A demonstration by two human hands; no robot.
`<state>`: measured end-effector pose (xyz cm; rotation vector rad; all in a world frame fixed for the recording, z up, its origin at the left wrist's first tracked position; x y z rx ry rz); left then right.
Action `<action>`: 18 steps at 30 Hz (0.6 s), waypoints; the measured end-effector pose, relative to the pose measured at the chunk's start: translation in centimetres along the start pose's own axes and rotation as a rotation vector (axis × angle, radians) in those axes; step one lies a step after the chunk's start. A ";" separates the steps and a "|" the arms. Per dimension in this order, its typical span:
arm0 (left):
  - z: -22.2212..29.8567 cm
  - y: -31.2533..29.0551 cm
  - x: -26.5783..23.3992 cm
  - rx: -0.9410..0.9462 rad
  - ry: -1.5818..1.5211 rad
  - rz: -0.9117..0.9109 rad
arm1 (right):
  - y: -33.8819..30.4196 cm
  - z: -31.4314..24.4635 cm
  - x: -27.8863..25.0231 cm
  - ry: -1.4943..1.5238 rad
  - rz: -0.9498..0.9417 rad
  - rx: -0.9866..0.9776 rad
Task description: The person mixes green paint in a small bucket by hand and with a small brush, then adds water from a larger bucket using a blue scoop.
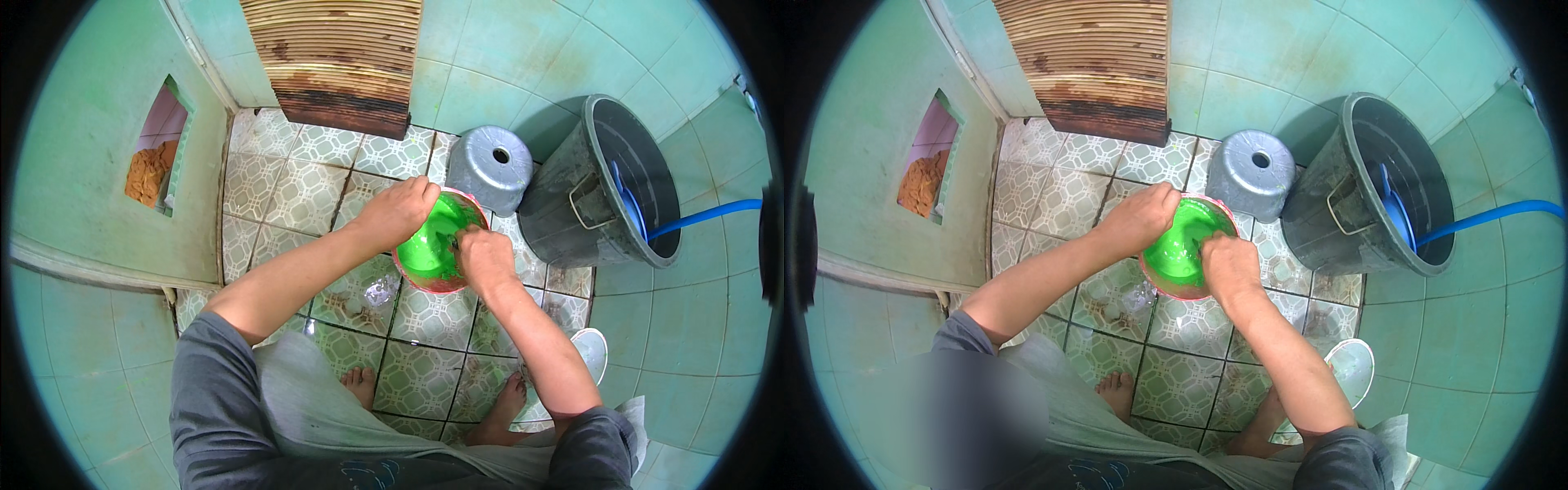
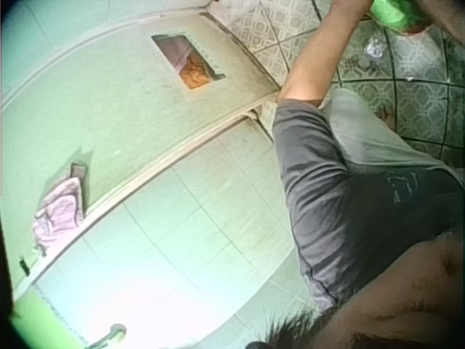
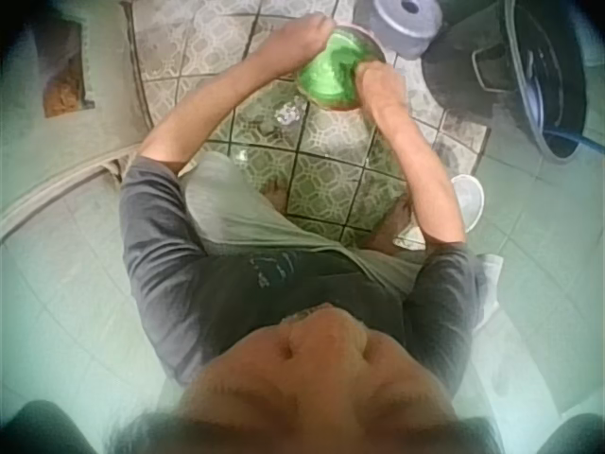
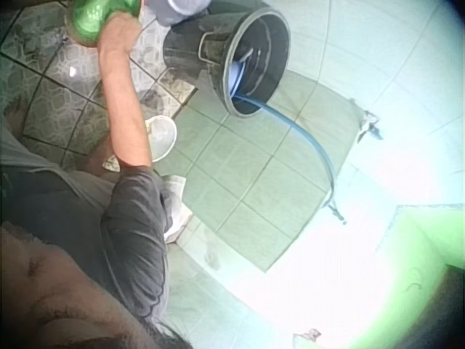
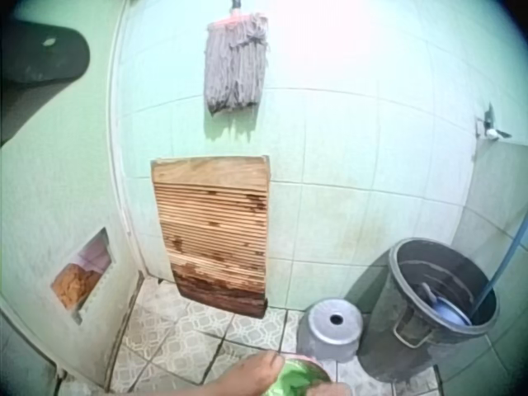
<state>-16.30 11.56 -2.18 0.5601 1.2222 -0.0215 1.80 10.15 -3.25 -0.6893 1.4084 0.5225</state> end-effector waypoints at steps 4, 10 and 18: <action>0.2 0.2 0.3 -0.019 -0.060 0.002 | 0.3 0.4 -0.2 -0.037 0.277 -0.021; 0.2 -0.4 0.1 -0.021 -0.031 0.030 | 0.3 -0.1 -1.3 -0.025 0.088 0.043; 1.2 -0.5 0.0 0.009 -0.018 0.034 | 0.2 -0.6 -1.8 0.334 -0.123 0.148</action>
Point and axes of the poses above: each hand's wrist, its own y-axis towards the middle knuckle, its own x-axis out of the palm, z = x × y, the point moved 3 cm from there along y, towards the middle knuckle, and after that the axes turned 13 degrees about -x, right-handed, at the moved point
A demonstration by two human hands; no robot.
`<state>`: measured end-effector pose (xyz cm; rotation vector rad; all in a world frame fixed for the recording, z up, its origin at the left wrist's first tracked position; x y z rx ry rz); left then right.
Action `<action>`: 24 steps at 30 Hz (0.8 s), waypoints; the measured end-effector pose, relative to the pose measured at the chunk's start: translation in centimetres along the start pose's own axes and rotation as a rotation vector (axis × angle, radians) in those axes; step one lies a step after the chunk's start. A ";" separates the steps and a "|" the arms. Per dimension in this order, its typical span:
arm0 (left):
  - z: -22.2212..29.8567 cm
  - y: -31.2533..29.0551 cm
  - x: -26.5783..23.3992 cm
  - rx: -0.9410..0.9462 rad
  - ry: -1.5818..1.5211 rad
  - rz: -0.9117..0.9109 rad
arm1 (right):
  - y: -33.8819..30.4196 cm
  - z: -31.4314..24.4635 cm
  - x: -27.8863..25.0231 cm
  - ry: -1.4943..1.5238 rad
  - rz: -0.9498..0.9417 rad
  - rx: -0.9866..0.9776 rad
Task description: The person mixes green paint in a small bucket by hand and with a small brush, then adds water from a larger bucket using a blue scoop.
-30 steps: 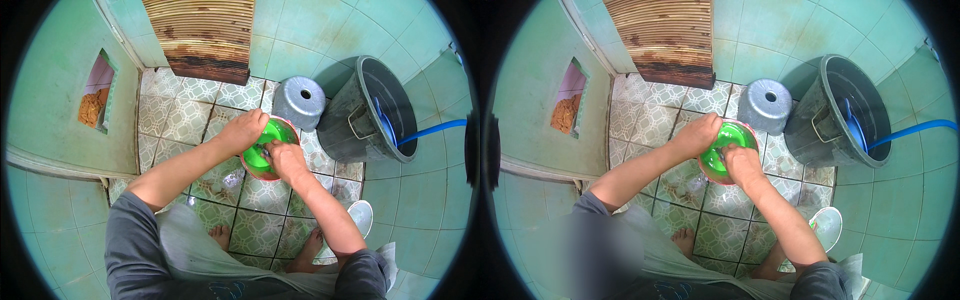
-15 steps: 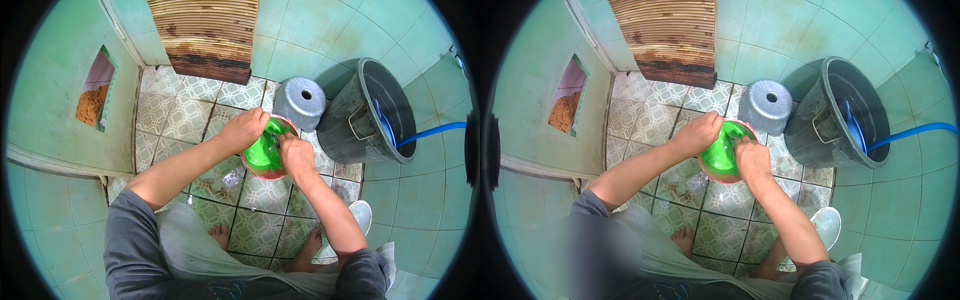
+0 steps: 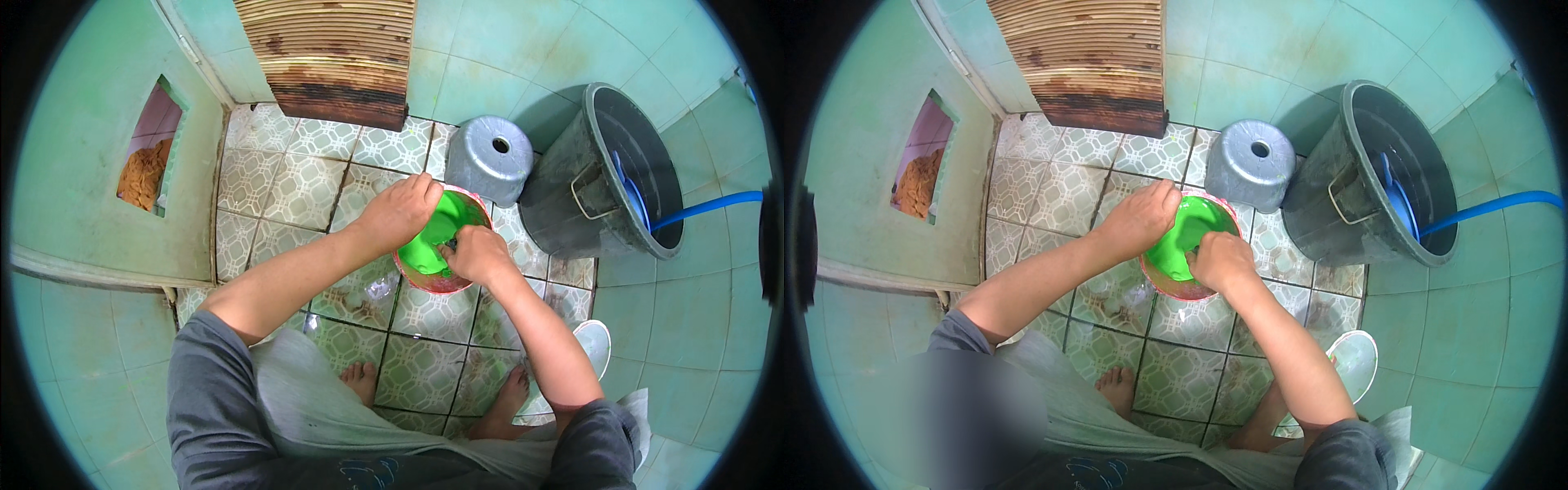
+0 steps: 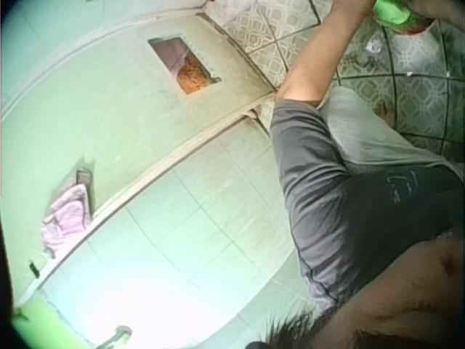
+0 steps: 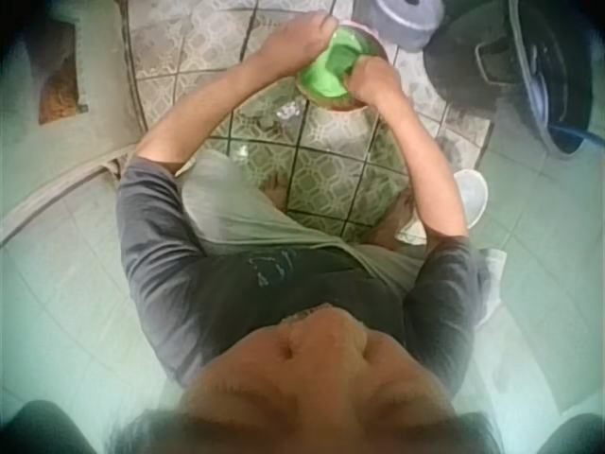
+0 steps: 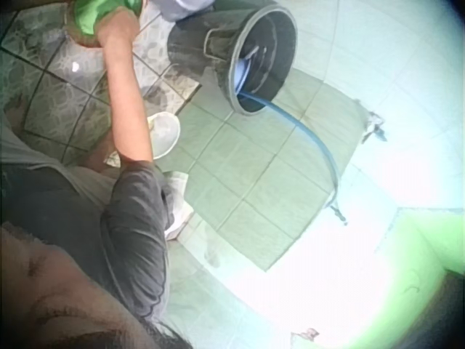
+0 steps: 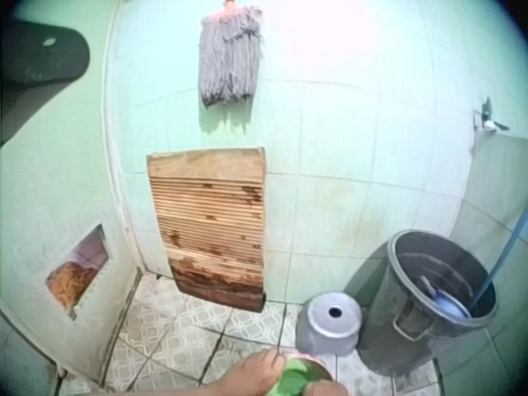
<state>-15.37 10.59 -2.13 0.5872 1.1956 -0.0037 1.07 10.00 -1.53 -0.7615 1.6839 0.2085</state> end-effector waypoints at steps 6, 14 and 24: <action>0.0 -0.1 0.0 0.003 -0.011 -0.026 | 0.8 0.3 1.7 0.372 0.064 0.091; 0.1 0.0 -0.3 0.001 -0.024 -0.041 | 0.9 -0.7 1.8 0.449 0.185 0.087; -0.5 -0.2 0.2 -0.009 -0.035 -0.005 | -0.3 -1.4 0.7 -0.129 -0.204 -0.180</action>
Point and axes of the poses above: each hand's wrist, its own y-axis towards the middle knuckle, its own x-axis out of the palm, z = x × y, the point moved 3 cm from there along y, towards the middle knuckle, and after that the axes turned 13 degrees about -x, right-handed, at the moved point
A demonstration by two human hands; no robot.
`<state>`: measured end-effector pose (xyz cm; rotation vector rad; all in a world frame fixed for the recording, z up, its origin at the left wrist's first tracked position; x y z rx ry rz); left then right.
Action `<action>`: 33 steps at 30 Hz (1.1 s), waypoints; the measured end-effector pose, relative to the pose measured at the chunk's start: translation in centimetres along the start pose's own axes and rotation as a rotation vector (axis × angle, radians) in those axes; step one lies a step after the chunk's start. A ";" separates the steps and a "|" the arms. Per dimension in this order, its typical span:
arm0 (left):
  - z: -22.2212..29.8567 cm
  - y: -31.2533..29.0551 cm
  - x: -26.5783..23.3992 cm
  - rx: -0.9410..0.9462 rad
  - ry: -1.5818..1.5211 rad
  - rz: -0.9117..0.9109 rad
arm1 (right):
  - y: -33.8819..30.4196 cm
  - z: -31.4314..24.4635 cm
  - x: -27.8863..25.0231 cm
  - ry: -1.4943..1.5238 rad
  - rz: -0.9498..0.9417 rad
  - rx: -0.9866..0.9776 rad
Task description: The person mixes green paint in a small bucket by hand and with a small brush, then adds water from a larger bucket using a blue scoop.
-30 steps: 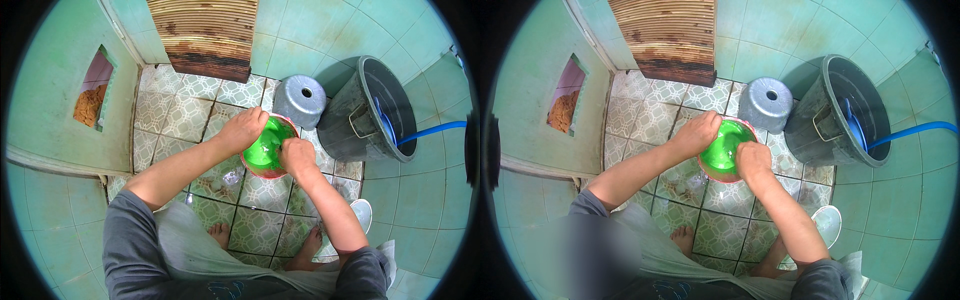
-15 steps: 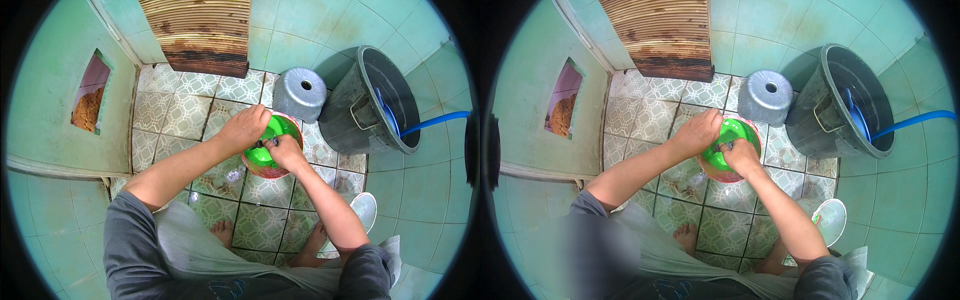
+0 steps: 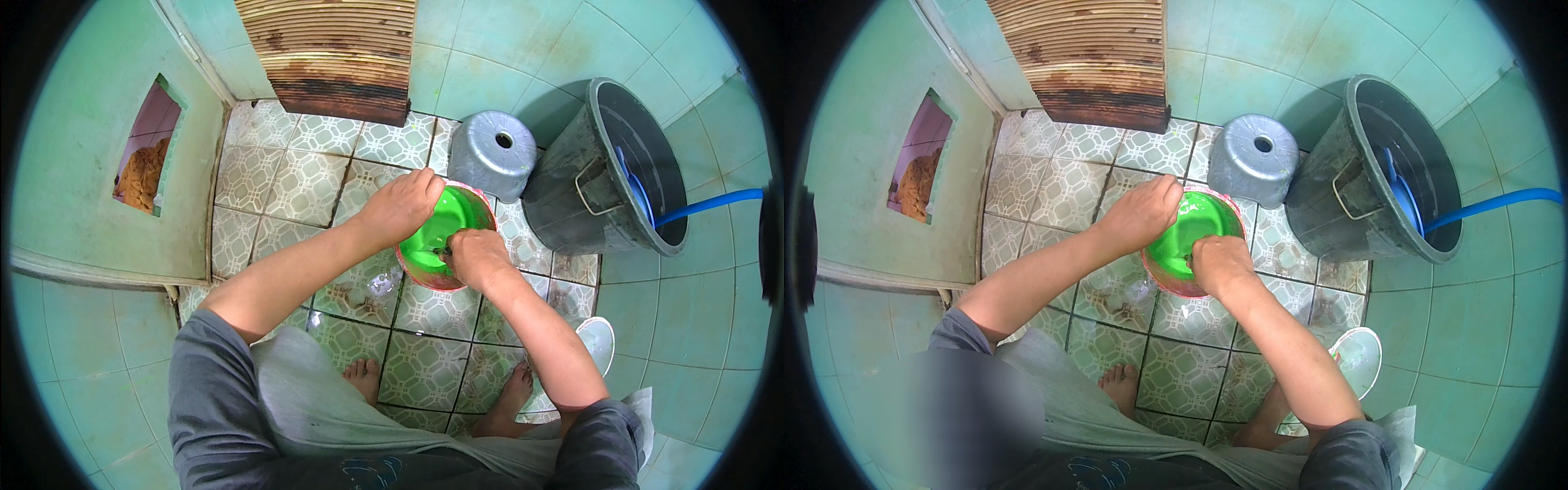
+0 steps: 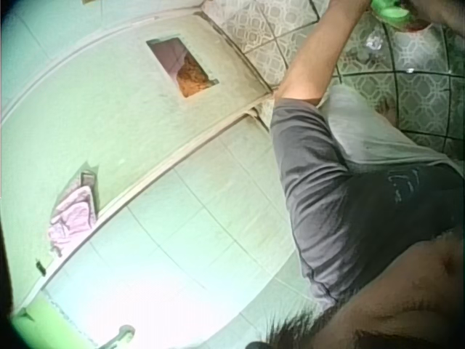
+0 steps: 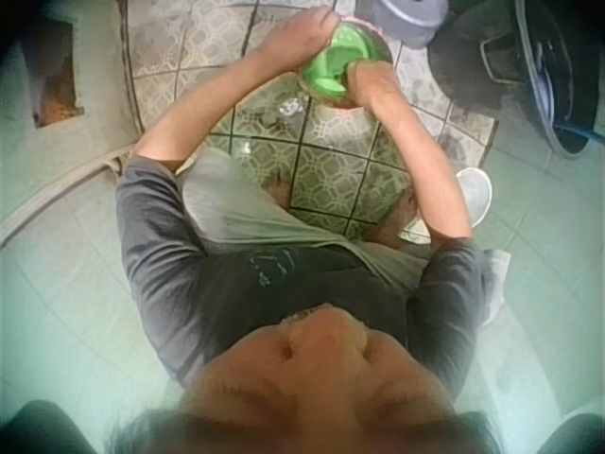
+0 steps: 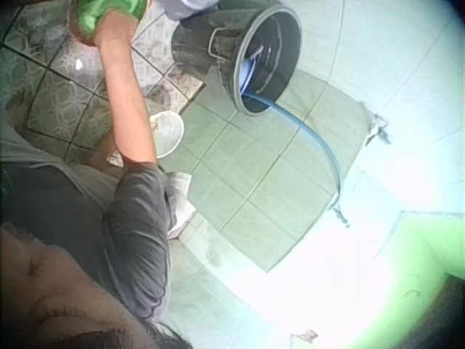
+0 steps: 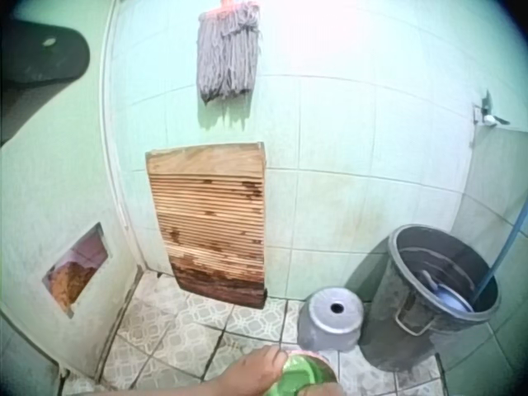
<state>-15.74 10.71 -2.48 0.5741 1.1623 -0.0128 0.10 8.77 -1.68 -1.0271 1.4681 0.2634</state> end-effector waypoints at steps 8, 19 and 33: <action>-0.2 0.1 0.0 -0.030 -0.043 -0.029 | 0.0 1.1 -0.4 -0.212 0.329 0.074; -0.8 0.2 0.1 -0.110 -0.056 -0.118 | 1.3 -1.2 1.2 0.021 0.423 -0.133; -1.3 0.5 0.1 -0.132 -0.113 -0.082 | 0.7 1.8 -0.2 -0.248 0.440 0.075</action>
Point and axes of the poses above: each hand's wrist, its own y-axis towards the middle knuckle, its own x-axis out of the palm, z = x × y, the point moved 3 cm from there along y, towards the middle knuckle, and after that the axes turned 13 degrees about -x, right-handed, at the moved point
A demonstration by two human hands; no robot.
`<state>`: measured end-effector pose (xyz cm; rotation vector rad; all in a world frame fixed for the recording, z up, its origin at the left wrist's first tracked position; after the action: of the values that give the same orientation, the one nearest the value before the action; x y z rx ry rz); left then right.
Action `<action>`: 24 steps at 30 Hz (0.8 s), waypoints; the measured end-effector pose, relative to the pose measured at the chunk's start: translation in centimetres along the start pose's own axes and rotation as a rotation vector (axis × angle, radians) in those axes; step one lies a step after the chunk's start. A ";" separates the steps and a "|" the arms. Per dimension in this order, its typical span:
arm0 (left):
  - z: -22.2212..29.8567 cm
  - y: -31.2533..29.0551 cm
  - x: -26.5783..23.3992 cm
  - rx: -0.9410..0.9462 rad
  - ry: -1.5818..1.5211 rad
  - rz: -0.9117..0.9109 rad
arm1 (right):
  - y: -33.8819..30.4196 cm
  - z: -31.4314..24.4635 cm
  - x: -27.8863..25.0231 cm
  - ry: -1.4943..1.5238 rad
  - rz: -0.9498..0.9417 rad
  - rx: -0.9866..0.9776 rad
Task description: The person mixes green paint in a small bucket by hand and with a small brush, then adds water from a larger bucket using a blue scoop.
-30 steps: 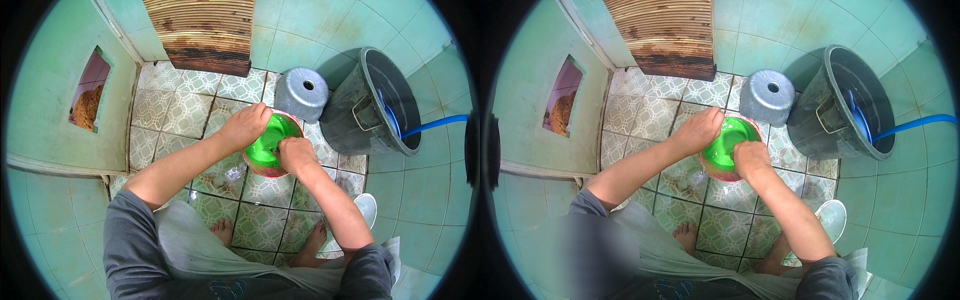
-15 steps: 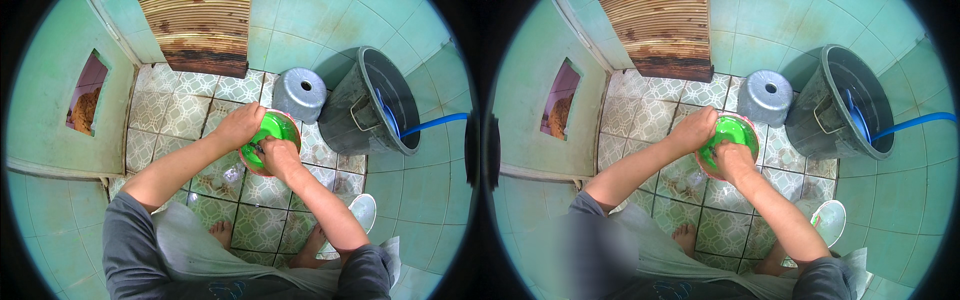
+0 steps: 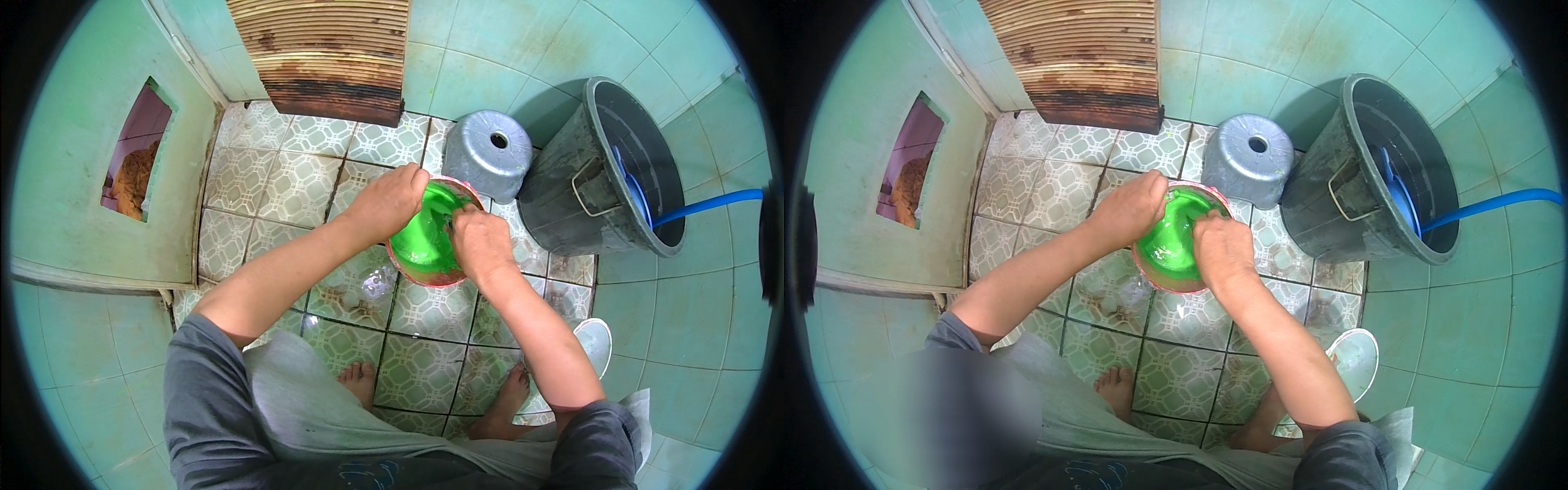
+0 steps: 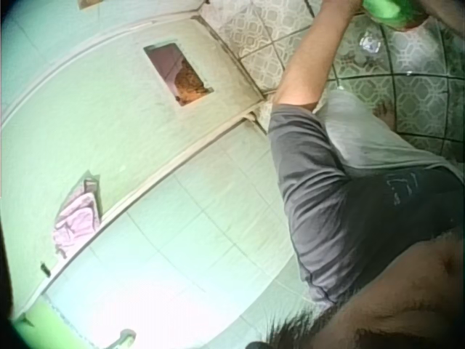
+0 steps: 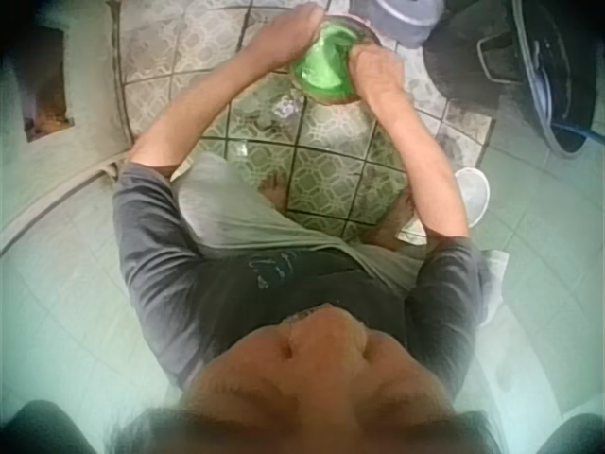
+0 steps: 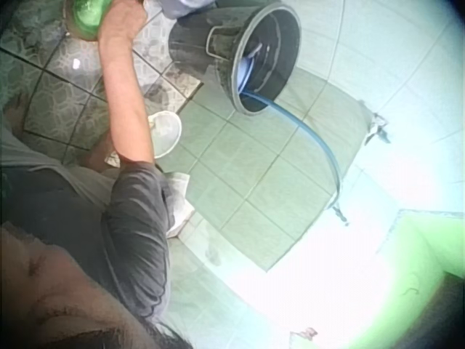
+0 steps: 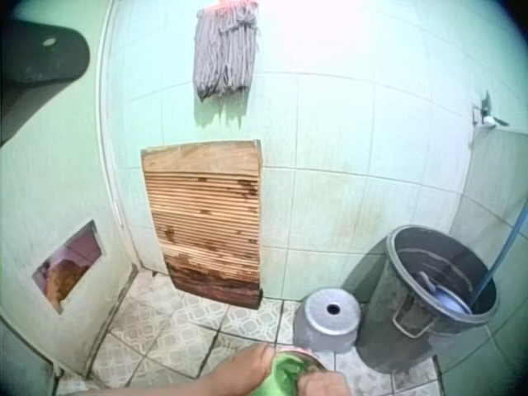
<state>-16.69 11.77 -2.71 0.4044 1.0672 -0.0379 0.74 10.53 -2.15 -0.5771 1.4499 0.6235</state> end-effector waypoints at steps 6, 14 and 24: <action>-0.6 -0.1 0.1 -0.066 -0.008 -0.026 | 0.4 -0.2 -0.4 -0.001 -0.162 0.054; -1.1 -1.3 1.9 -0.160 -0.024 -0.158 | 0.8 -1.0 -0.6 0.380 -0.372 0.044; -1.1 -1.8 2.1 -0.171 -0.058 -0.202 | 0.7 0.2 -1.2 0.230 -0.371 0.117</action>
<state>-16.96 10.78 -5.53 0.1396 1.0421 -0.1361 0.36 11.12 -0.95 -0.8204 1.5295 0.1830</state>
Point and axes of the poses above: each hand's wrist, its own y-axis towards the middle knuckle, its own x-axis out of the palm, z = x × y, the point moved 3 cm from there along y, towards the middle knuckle, and after that the axes turned 13 degrees about -x, right-handed, at the moved point
